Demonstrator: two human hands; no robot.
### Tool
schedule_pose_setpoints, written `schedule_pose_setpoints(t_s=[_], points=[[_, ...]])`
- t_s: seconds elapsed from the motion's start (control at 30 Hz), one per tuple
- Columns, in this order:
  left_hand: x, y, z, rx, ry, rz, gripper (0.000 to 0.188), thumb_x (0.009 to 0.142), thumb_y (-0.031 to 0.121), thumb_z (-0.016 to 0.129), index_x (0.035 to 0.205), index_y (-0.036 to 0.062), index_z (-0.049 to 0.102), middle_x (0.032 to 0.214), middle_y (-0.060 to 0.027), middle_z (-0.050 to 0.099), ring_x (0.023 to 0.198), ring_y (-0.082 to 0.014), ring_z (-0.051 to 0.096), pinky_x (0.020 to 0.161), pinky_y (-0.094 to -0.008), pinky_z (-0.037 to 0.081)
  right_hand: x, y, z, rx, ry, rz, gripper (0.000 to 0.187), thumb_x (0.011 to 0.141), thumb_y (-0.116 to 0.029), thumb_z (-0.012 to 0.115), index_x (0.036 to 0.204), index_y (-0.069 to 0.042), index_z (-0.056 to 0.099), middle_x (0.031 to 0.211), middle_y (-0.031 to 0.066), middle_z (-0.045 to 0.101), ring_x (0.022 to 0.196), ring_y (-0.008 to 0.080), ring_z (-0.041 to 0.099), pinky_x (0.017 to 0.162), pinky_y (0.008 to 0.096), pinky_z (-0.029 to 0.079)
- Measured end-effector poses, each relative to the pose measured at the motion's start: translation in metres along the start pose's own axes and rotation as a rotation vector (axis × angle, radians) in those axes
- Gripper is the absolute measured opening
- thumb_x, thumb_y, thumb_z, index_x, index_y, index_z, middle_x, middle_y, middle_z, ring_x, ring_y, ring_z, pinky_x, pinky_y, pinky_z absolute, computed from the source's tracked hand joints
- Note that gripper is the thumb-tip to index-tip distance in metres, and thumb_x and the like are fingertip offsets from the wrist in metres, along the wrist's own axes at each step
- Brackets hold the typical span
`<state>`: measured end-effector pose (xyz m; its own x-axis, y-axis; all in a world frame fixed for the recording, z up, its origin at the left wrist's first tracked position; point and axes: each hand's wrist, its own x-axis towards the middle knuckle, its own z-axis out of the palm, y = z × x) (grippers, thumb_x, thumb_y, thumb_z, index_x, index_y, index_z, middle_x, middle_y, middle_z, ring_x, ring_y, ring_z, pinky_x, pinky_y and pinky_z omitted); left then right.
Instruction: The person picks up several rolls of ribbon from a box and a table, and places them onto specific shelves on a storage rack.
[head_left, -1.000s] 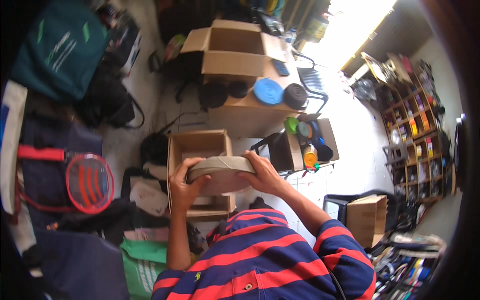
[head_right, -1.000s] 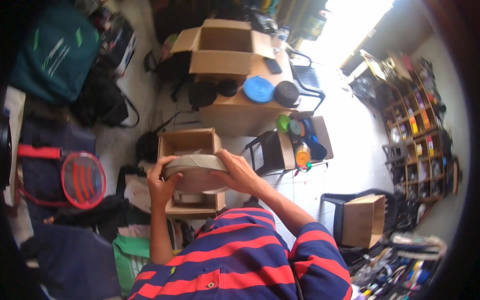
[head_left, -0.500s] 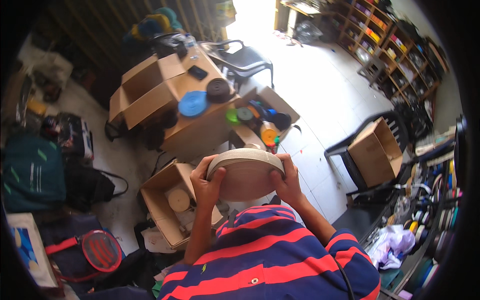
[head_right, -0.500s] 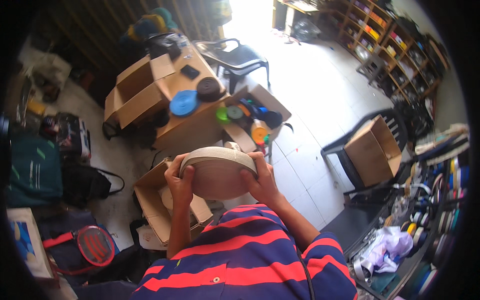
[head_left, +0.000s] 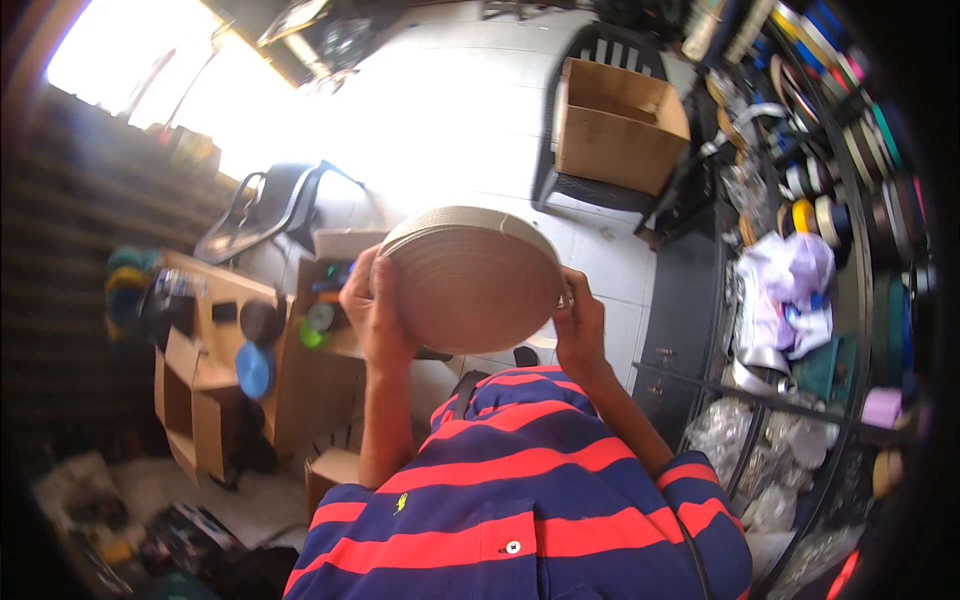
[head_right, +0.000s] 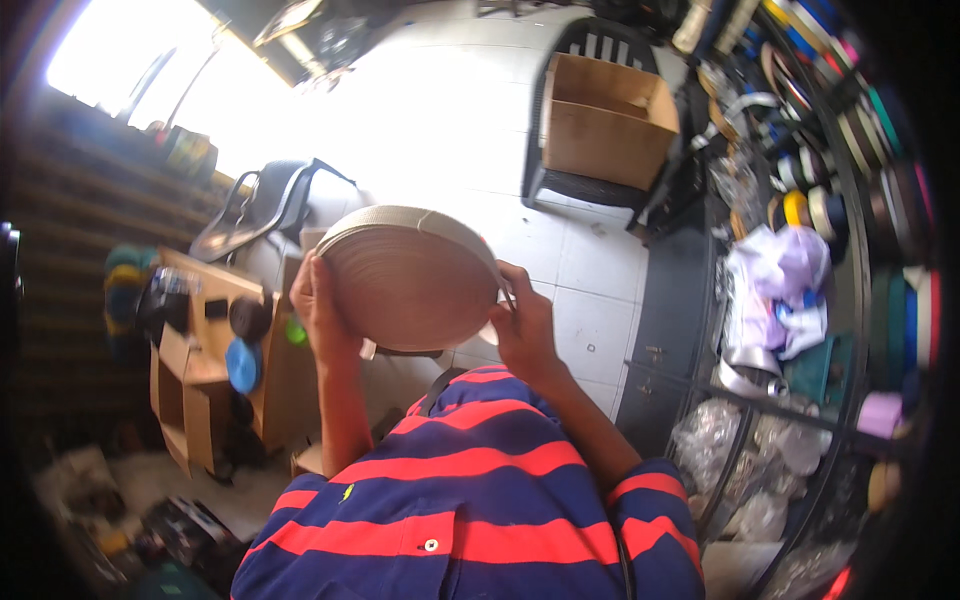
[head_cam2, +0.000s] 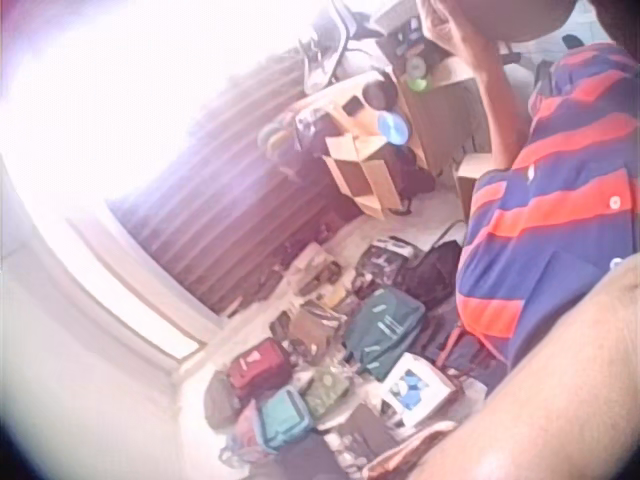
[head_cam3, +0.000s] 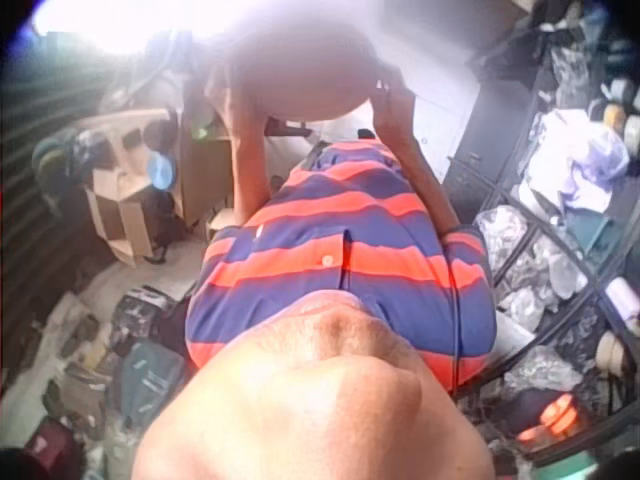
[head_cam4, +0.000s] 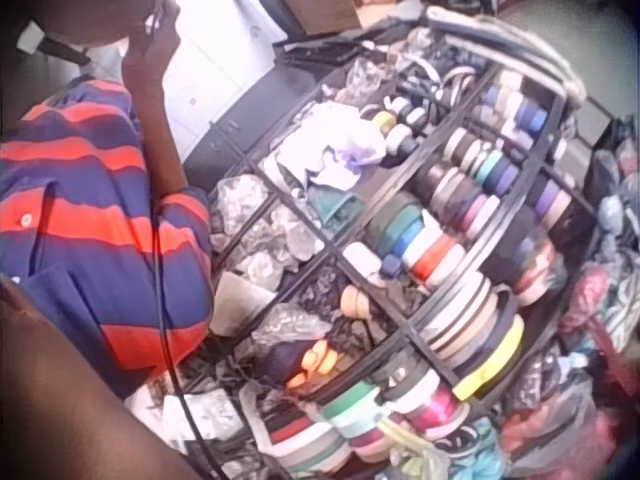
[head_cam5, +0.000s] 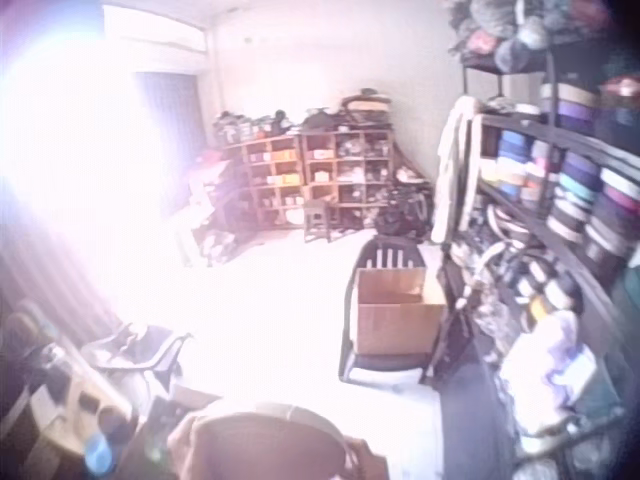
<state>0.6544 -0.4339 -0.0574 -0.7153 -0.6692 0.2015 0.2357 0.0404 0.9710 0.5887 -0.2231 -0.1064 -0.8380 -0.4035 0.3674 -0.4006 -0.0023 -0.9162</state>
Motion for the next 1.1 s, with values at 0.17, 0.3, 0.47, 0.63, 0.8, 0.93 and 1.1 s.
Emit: schedule_pose_setpoints(t_s=[0.17,0.3,0.47,0.63,0.8,0.93,1.1], points=[[0.004,-0.028,0.098,-0.396,-0.050,-0.360,0.041,0.096,0.036,0.049,0.113,-0.0006,0.055,0.099,-0.0088,0.060,0.086,-0.0159,0.059,0.080,-0.0288,0.047,0.012,0.012,-0.017,0.182,0.485,0.221,0.058,0.088,-0.044,0.063,0.119,0.003,0.047,0.101,0.0130,0.062,0.093,0.0193,0.059,0.080,0.0307,0.046],[0.022,-0.056,0.136,-0.608,-0.096,-0.618,0.050,0.095,0.042,0.042,0.123,0.0014,0.049,0.112,-0.0132,0.058,0.097,-0.0216,0.061,0.078,-0.0330,0.051,0.024,0.026,-0.025,0.187,0.708,0.279,0.059,0.086,-0.041,0.067,0.119,0.003,0.049,0.106,0.0104,0.059,0.098,0.0171,0.055,0.088,0.0300,0.043],[0.139,-0.081,0.132,-0.129,-0.850,-0.250,0.040,0.085,0.030,0.052,0.111,-0.0005,0.052,0.098,-0.0124,0.063,0.095,-0.0177,0.056,0.086,-0.0294,0.042,0.067,0.027,-0.050,-0.030,0.635,0.196,0.050,0.085,-0.039,0.068,0.108,0.004,0.055,0.088,0.0092,0.062,0.082,0.0135,0.058,0.072,0.0275,0.046],[0.219,-0.031,0.180,0.164,-1.430,0.119,0.045,0.078,0.029,0.071,0.107,-0.0030,0.059,0.089,-0.0141,0.068,0.085,-0.0201,0.065,0.078,-0.0334,0.050,0.120,0.015,-0.065,-0.329,0.365,0.167,0.045,0.080,-0.037,0.073,0.097,0.003,0.058,0.072,0.0091,0.064,0.067,0.0125,0.061,0.060,0.0268,0.047],[0.236,-0.060,0.205,0.078,-1.297,0.051,0.039,0.081,0.028,0.072,0.104,-0.0025,0.062,0.084,-0.0105,0.069,0.079,-0.0155,0.064,0.074,-0.0298,0.050,0.149,0.018,-0.064,-0.147,0.586,0.321,0.045,0.077,-0.032,0.077,0.101,0.002,0.058,0.081,0.0077,0.065,0.075,0.0119,0.061,0.068,0.0266,0.047],[0.210,-0.098,0.235,-0.299,-0.825,-0.260,0.032,0.089,0.026,0.062,0.104,-0.0024,0.059,0.089,-0.0050,0.062,0.084,-0.0112,0.055,0.077,-0.0248,0.044,0.156,0.040,-0.056,0.127,0.880,0.260,0.046,0.077,-0.025,0.077,0.107,0.002,0.056,0.093,0.0063,0.062,0.086,0.0127,0.057,0.079,0.0268,0.046],[0.186,-0.118,0.264,-0.331,-0.719,-0.410,0.028,0.090,0.024,0.055,0.103,-0.0011,0.055,0.094,-0.0070,0.055,0.091,-0.0150,0.048,0.086,-0.0288,0.037,0.160,0.056,-0.069,0.068,1.027,0.357,0.042,0.077,-0.015,0.074,0.111,0.003,0.056,0.098,0.0085,0.063,0.090,0.0161,0.058,0.083,0.0292,0.046]])
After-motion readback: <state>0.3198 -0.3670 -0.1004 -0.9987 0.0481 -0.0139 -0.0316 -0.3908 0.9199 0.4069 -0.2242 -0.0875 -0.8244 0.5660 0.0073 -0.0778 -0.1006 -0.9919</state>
